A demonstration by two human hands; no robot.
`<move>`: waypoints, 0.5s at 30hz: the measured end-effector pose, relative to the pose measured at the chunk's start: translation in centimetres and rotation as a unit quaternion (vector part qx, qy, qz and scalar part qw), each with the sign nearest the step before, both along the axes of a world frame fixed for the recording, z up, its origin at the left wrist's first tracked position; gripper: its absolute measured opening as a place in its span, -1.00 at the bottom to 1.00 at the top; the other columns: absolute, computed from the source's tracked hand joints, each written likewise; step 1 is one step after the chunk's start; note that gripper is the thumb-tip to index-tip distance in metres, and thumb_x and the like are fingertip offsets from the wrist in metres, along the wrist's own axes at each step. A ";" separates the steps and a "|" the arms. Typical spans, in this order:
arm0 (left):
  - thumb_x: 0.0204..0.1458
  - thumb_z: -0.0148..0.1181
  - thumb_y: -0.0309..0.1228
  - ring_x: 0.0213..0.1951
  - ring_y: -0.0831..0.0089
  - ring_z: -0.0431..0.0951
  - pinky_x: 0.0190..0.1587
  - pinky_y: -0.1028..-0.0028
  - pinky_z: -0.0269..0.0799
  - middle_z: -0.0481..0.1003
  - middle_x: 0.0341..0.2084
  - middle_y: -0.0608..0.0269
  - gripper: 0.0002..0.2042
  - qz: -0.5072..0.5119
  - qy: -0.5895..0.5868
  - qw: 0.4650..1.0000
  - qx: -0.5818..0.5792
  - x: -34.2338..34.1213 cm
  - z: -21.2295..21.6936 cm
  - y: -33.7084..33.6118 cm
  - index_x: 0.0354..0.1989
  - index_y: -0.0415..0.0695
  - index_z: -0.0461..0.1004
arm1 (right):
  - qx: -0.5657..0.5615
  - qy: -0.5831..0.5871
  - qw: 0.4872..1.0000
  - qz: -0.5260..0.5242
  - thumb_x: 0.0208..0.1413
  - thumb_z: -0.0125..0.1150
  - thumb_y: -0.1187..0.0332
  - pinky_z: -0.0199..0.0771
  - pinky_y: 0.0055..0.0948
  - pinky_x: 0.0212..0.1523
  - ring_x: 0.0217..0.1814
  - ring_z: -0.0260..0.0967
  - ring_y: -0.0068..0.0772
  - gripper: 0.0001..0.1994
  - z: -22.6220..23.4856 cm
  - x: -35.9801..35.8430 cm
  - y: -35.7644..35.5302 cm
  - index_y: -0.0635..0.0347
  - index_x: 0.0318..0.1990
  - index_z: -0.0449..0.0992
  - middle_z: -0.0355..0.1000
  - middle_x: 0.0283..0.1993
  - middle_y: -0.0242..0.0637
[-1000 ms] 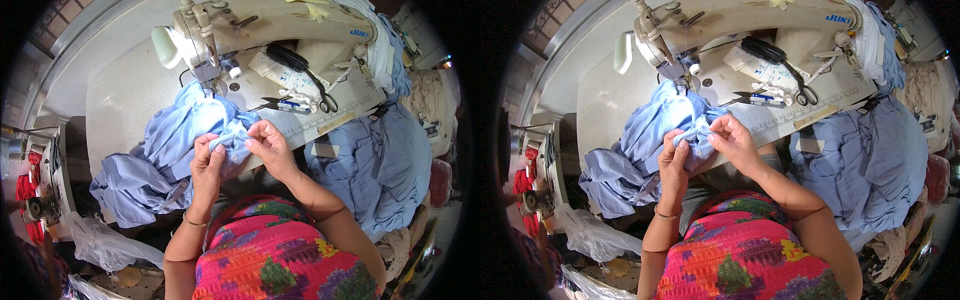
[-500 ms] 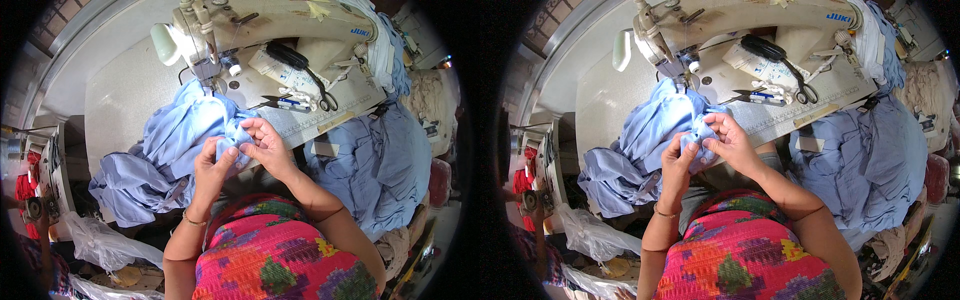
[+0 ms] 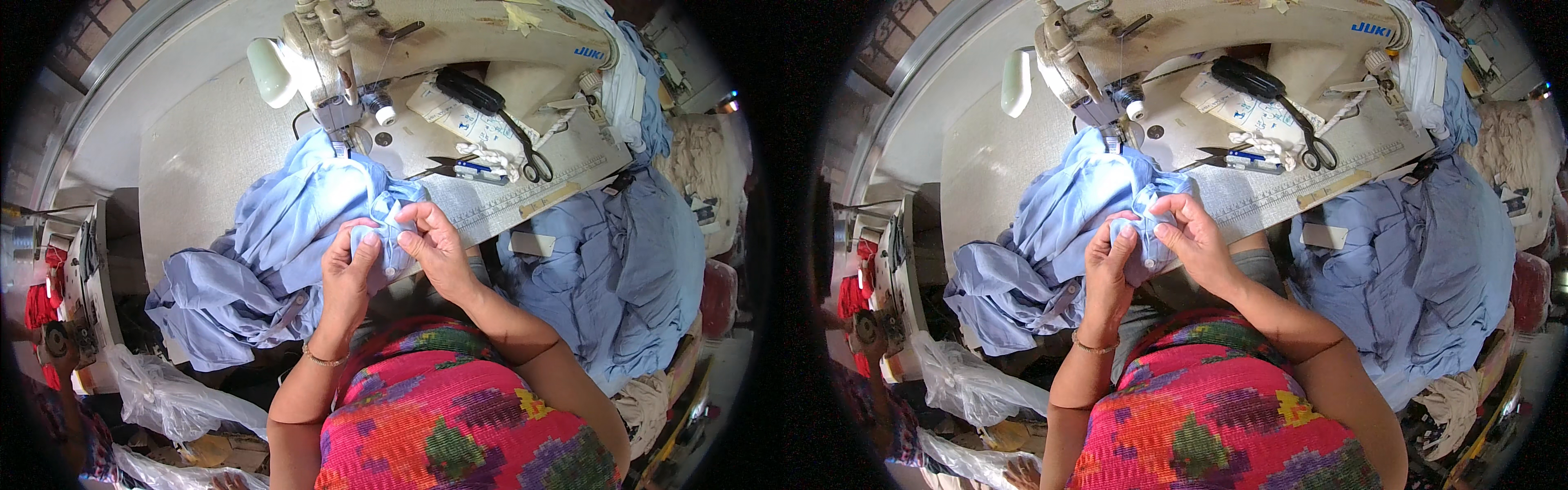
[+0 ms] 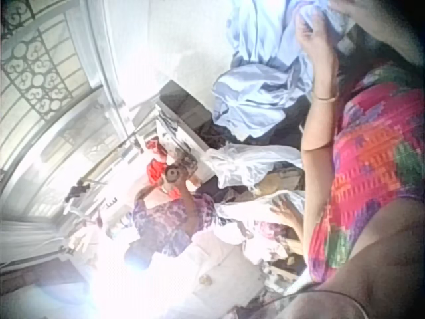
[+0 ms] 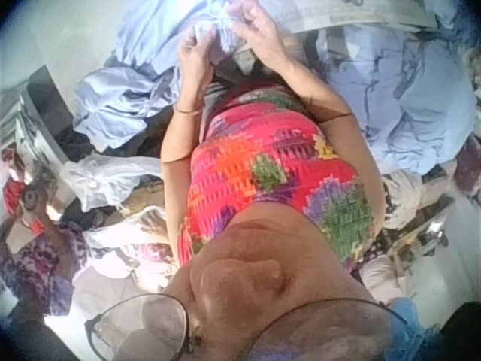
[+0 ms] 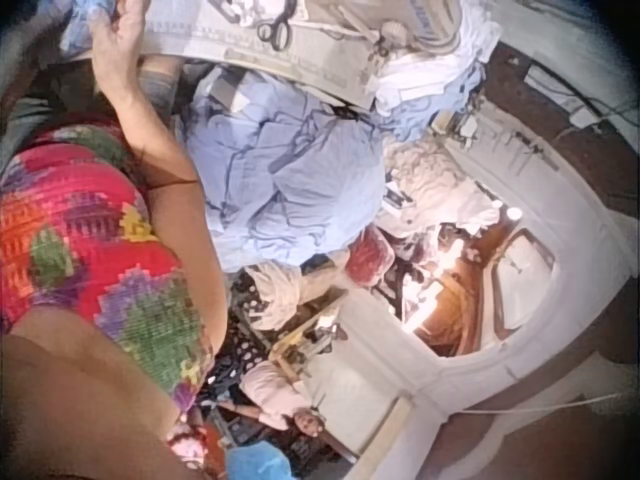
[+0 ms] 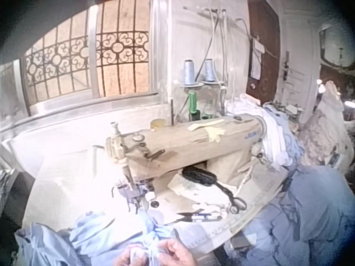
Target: The person trims threads from a blue garment using small shears by hand, then staples a tag onto the fabric.
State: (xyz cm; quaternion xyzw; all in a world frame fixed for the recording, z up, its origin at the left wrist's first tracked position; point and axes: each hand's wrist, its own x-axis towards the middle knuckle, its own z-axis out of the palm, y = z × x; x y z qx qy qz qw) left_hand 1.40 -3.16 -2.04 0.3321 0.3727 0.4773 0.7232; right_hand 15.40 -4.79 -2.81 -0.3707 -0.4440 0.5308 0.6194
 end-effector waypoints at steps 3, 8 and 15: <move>0.06 0.12 -0.46 -0.29 0.68 0.30 -0.28 0.64 0.26 0.32 -0.21 0.34 -0.89 0.021 0.095 0.989 0.113 -0.4 -0.2 0.1 -0.31 -0.26 0.46 | 0.018 -0.089 0.996 0.019 0.10 0.09 0.49 0.19 -0.67 -0.21 -0.26 0.19 -0.68 -0.94 -0.1 0.6 -0.3 0.20 -0.27 0.41 0.28 -0.29 -0.49; -0.02 0.11 -0.58 -0.29 0.53 0.36 -0.29 0.57 0.32 0.31 -0.14 0.21 -0.87 0.036 0.275 0.916 0.291 -0.5 1.5 -0.4 -0.27 -0.27 0.47 | 0.035 -0.218 0.975 0.014 0.15 0.03 0.47 0.25 -0.68 -0.26 -0.27 0.22 -0.69 -0.92 0.5 1.1 -0.6 0.23 -0.23 0.41 0.30 -0.33 -0.50; -0.19 0.19 -0.62 -0.38 0.26 0.40 -0.34 0.38 0.39 0.30 -0.04 0.02 -0.69 -0.035 0.522 0.658 0.542 0.4 2.3 -2.1 -0.18 -0.22 0.46 | -0.164 0.149 0.966 0.131 0.08 0.17 0.38 0.30 -0.69 -0.25 -0.24 0.25 -0.72 -0.72 1.1 1.2 -0.9 0.27 -0.08 0.34 0.33 -0.23 -0.45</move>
